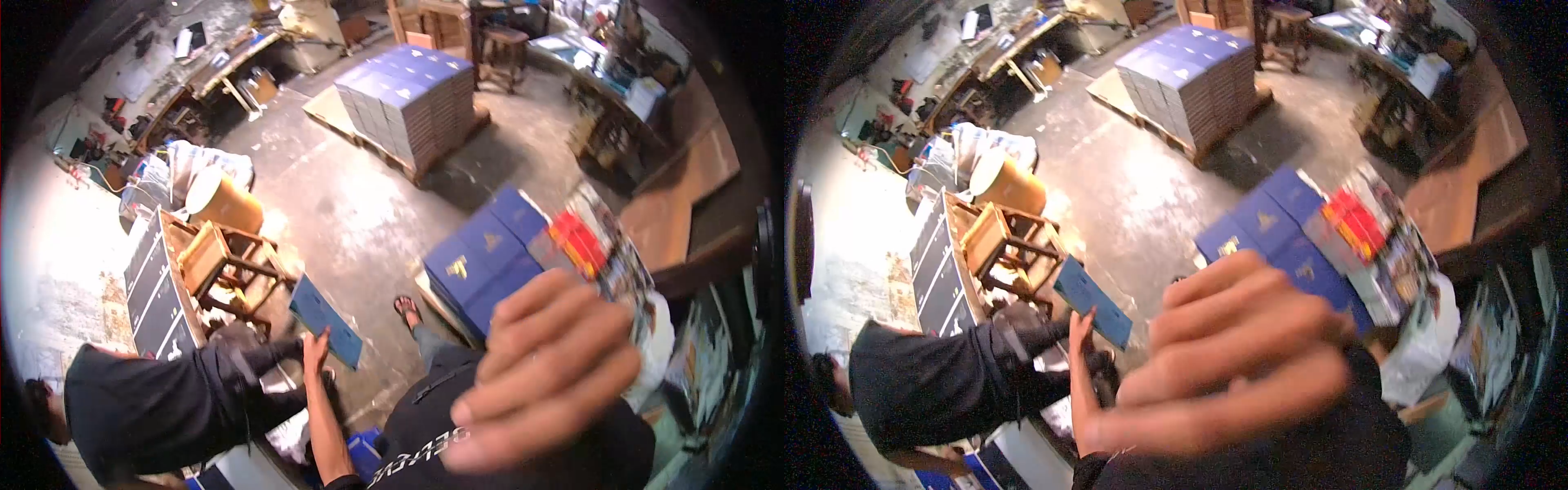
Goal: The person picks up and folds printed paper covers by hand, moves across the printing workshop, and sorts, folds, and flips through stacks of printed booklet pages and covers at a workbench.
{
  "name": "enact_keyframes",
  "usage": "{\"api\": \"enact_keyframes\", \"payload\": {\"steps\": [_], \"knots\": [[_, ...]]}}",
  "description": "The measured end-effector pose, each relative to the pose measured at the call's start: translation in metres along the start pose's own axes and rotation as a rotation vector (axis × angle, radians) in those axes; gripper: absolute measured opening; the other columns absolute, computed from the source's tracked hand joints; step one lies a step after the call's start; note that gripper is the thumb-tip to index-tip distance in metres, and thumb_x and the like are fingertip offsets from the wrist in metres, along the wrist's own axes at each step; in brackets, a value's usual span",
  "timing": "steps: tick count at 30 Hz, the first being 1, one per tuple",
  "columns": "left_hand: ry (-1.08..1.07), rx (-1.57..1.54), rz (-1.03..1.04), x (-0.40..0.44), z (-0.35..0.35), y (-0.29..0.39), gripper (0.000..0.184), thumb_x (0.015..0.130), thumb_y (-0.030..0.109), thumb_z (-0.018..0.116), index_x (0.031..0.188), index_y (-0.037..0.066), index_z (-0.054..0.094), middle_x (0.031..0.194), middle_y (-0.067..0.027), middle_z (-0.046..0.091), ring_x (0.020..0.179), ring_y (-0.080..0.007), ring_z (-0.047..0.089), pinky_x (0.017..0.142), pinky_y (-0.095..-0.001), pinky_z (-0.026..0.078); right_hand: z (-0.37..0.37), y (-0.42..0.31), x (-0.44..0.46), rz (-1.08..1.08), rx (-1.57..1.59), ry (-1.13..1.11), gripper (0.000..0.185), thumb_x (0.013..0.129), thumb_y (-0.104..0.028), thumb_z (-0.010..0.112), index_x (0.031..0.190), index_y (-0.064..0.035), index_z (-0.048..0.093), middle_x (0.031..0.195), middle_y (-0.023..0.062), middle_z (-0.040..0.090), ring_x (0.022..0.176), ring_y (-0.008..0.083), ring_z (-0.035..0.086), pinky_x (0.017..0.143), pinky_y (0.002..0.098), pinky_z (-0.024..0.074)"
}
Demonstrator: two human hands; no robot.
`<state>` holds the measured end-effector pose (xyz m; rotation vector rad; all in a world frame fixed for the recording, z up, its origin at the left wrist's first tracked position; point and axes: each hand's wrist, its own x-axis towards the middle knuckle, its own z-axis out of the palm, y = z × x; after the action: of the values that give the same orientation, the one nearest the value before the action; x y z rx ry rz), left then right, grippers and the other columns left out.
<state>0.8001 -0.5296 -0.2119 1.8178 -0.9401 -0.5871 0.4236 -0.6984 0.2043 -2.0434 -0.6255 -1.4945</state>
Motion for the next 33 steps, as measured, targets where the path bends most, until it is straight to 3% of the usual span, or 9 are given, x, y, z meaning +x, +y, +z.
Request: {"api": "enact_keyframes", "payload": {"steps": [2, 4, 12, 19, 26, 29, 31, 32, 33], "knots": [[-0.107, 0.056, -0.189, 0.056, 0.003, -0.004, 0.036, 0.087, 0.028, 0.064, 0.100, -0.005, 0.062, 0.079, -0.0163, 0.067, 0.070, -0.0270, 0.062, 0.065, -0.0394, 0.047, -0.003, 0.065, -0.004, 0.135, 0.039, -0.119, 0.015, 0.088, -0.007, 0.059, 0.087, 0.0016, 0.072, 0.075, 0.0062, 0.064, 0.056, 0.0107, 0.056, 0.054, 0.0239, 0.0440], [-0.216, 0.546, -0.066, 0.110, -0.007, -0.141, 0.038, 0.085, 0.030, 0.065, 0.098, -0.005, 0.063, 0.085, -0.0187, 0.069, 0.077, -0.0316, 0.066, 0.068, -0.0414, 0.049, 0.003, 0.120, 0.016, 0.026, -0.037, -0.158, 0.015, 0.083, -0.006, 0.061, 0.089, 0.0016, 0.071, 0.073, 0.0051, 0.061, 0.055, 0.0106, 0.054, 0.052, 0.0233, 0.0425], [-0.075, 0.161, -0.647, 0.145, -0.030, -0.155, 0.034, 0.083, 0.031, 0.067, 0.088, -0.002, 0.065, 0.079, -0.0068, 0.063, 0.078, -0.0187, 0.058, 0.068, -0.0362, 0.047, 0.031, 0.300, 0.072, -0.079, -0.303, 0.284, 0.028, 0.070, -0.011, 0.065, 0.095, 0.0015, 0.072, 0.063, 0.0016, 0.052, 0.054, 0.0101, 0.050, 0.050, 0.0228, 0.0416], [-0.240, 0.252, -0.812, 0.288, -0.024, -0.163, 0.038, 0.079, 0.033, 0.067, 0.091, -0.003, 0.066, 0.082, -0.0144, 0.066, 0.079, -0.0256, 0.063, 0.069, -0.0400, 0.049, -0.025, 0.461, 0.051, 0.358, -0.360, -0.098, 0.026, 0.074, -0.014, 0.066, 0.097, -0.0046, 0.068, 0.065, 0.0008, 0.054, 0.056, 0.0105, 0.055, 0.051, 0.0249, 0.0447], [-0.500, 0.514, -0.528, 0.591, 0.017, -0.157, 0.044, 0.074, 0.034, 0.067, 0.095, -0.004, 0.067, 0.086, -0.0221, 0.068, 0.080, -0.0325, 0.068, 0.071, -0.0438, 0.051, -0.046, 0.619, -0.027, 1.104, -0.450, -0.266, 0.024, 0.083, -0.025, 0.067, 0.100, -0.0076, 0.067, 0.078, 0.0118, 0.065, 0.074, 0.0276, 0.066, 0.061, 0.0391, 0.0509], [-0.460, 0.576, -0.003, 0.758, 0.053, -0.105, 0.046, 0.073, 0.037, 0.067, 0.093, -0.004, 0.067, 0.085, -0.0254, 0.067, 0.083, -0.0387, 0.066, 0.075, -0.0462, 0.051, -0.089, 0.648, -0.104, 1.358, -0.465, -0.093, 0.025, 0.082, -0.026, 0.067, 0.100, -0.0085, 0.067, 0.078, 0.0143, 0.066, 0.074, 0.0300, 0.066, 0.064, 0.0410, 0.0512], [-0.456, 0.539, 0.148, 0.854, 0.102, -0.048, 0.026, 0.076, 0.015, 0.066, 0.094, -0.003, 0.064, 0.080, -0.0123, 0.067, 0.072, -0.0236, 0.063, 0.065, -0.0396, 0.051, -0.123, 0.663, -0.182, 1.539, -0.404, 0.161, 0.025, 0.081, -0.025, 0.066, 0.099, -0.0080, 0.068, 0.079, 0.0158, 0.067, 0.075, 0.0294, 0.068, 0.067, 0.0394, 0.0520], [-0.465, 0.395, 0.037, 0.889, 0.129, -0.016, 0.035, 0.075, 0.021, 0.070, 0.096, -0.006, 0.062, 0.086, -0.0206, 0.068, 0.079, -0.0326, 0.066, 0.072, -0.0431, 0.051, -0.140, 0.664, -0.228, 1.569, -0.543, 0.274, 0.026, 0.080, -0.025, 0.066, 0.099, -0.0075, 0.069, 0.079, 0.0165, 0.068, 0.076, 0.0279, 0.069, 0.069, 0.0379, 0.0524], [-0.484, 0.343, -0.040, 0.909, 0.163, 0.047, 0.034, 0.078, 0.019, 0.069, 0.099, -0.007, 0.061, 0.086, -0.0168, 0.067, 0.077, -0.0271, 0.064, 0.070, -0.0417, 0.051, -0.157, 0.655, -0.264, 1.776, -0.596, 0.392, 0.022, 0.082, -0.022, 0.065, 0.094, -0.0044, 0.069, 0.079, 0.0141, 0.069, 0.073, 0.0224, 0.069, 0.066, 0.0345, 0.0537]]}}
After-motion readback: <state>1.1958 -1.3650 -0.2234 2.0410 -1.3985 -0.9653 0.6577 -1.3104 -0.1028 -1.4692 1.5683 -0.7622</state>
